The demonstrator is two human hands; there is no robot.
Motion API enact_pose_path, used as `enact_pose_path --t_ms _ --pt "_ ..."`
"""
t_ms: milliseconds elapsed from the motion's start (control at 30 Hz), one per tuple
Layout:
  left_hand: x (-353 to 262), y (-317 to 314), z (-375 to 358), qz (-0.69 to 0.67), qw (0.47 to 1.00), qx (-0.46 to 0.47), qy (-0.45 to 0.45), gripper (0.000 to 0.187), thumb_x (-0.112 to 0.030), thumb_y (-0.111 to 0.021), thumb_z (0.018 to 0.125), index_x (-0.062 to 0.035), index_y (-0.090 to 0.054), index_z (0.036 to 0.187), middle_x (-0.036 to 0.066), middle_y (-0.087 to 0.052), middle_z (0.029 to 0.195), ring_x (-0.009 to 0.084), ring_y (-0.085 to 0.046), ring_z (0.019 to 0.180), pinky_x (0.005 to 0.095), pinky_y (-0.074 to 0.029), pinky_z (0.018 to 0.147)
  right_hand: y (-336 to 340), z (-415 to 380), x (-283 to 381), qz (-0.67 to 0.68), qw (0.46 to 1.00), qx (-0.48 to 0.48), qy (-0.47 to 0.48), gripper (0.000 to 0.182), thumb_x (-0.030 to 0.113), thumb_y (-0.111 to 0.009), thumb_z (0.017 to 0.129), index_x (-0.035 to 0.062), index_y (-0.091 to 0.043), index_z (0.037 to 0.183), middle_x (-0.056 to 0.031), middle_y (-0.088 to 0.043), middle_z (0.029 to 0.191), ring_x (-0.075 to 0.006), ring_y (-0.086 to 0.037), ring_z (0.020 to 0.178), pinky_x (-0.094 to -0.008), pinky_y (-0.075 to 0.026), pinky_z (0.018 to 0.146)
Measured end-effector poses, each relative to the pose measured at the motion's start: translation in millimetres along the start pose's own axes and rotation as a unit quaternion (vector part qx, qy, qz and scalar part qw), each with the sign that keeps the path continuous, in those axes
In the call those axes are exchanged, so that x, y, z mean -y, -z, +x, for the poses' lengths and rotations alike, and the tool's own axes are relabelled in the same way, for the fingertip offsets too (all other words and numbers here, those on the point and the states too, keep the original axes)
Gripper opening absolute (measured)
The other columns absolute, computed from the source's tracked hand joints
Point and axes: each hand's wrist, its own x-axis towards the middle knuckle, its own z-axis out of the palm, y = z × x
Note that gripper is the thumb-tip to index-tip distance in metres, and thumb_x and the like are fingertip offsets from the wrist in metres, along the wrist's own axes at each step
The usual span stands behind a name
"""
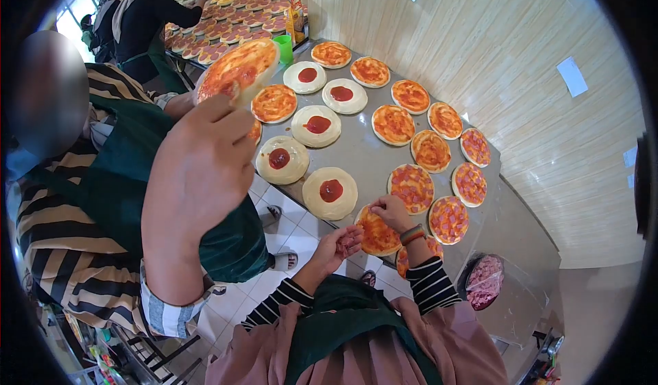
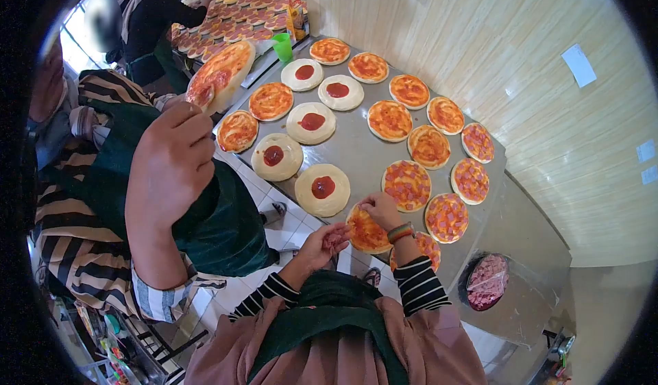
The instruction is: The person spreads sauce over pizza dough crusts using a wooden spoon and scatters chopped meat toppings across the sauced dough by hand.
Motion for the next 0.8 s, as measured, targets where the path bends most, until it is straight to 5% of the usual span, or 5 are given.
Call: enact_pose_path --t_ms 333,433,500,600,800 --pt "-10 -1 -8 -0.083 0.989 0.121 0.026 0.047 -0.018 -0.029 0.084 0.0025 -0.028 0.126 0.016 -0.035 0.129 0.0257 -0.043 0.114 0.0382 -0.038 0.094 -23 8 2 -0.213 0.973 -0.065 0.066 0.008 0.013 -0.063 0.065 0.0057 -0.062 0.068 -0.0137 -0.053 0.075 -0.0298 -0.054 0.072 -0.0362 -0.044 0.063" --pt "-11 -4 -11 -0.088 0.986 0.142 0.032 0.047 -0.019 -0.027 0.085 0.0019 -0.028 0.127 0.016 -0.037 0.128 0.0257 -0.043 0.114 0.0392 -0.036 0.095 -20 0 17 -0.178 0.976 -0.093 0.082 0.009 0.015 -0.063 0.066 0.0065 -0.062 0.070 -0.0134 -0.052 0.077 -0.0287 -0.053 0.071 -0.0362 -0.043 0.063" --pt "-12 -9 -12 -0.078 0.991 0.108 0.028 0.043 -0.019 -0.029 0.086 0.0012 -0.034 0.123 0.015 -0.043 0.123 0.0257 -0.046 0.110 0.0394 -0.037 0.094 -7 -15 43 0.012 0.996 -0.032 0.087 0.012 0.016 -0.064 0.067 0.0059 -0.061 0.073 -0.0130 -0.051 0.075 -0.0280 -0.052 0.070 -0.0360 -0.042 0.062" --pt "-9 -6 -8 -0.082 0.985 0.151 0.028 0.038 -0.019 -0.031 0.086 0.0001 -0.041 0.117 0.012 -0.051 0.113 0.0228 -0.051 0.103 0.0383 -0.039 0.092 3 -35 68 -0.020 0.975 0.084 0.203 0.014 0.016 -0.064 0.068 0.0043 -0.060 0.076 -0.0124 -0.051 0.075 -0.0268 -0.051 0.069 -0.0354 -0.042 0.062" --pt "2 -4 6 -0.022 0.994 0.104 0.033 0.032 -0.017 -0.034 0.086 -0.0028 -0.046 0.111 0.008 -0.056 0.103 0.0157 -0.055 0.092 0.0368 -0.041 0.090 -11 -53 58 -0.048 0.982 0.021 0.182 0.018 0.015 -0.066 0.067 0.0027 -0.058 0.078 -0.0095 -0.054 0.067 -0.0224 -0.053 0.068 -0.0315 -0.043 0.062"
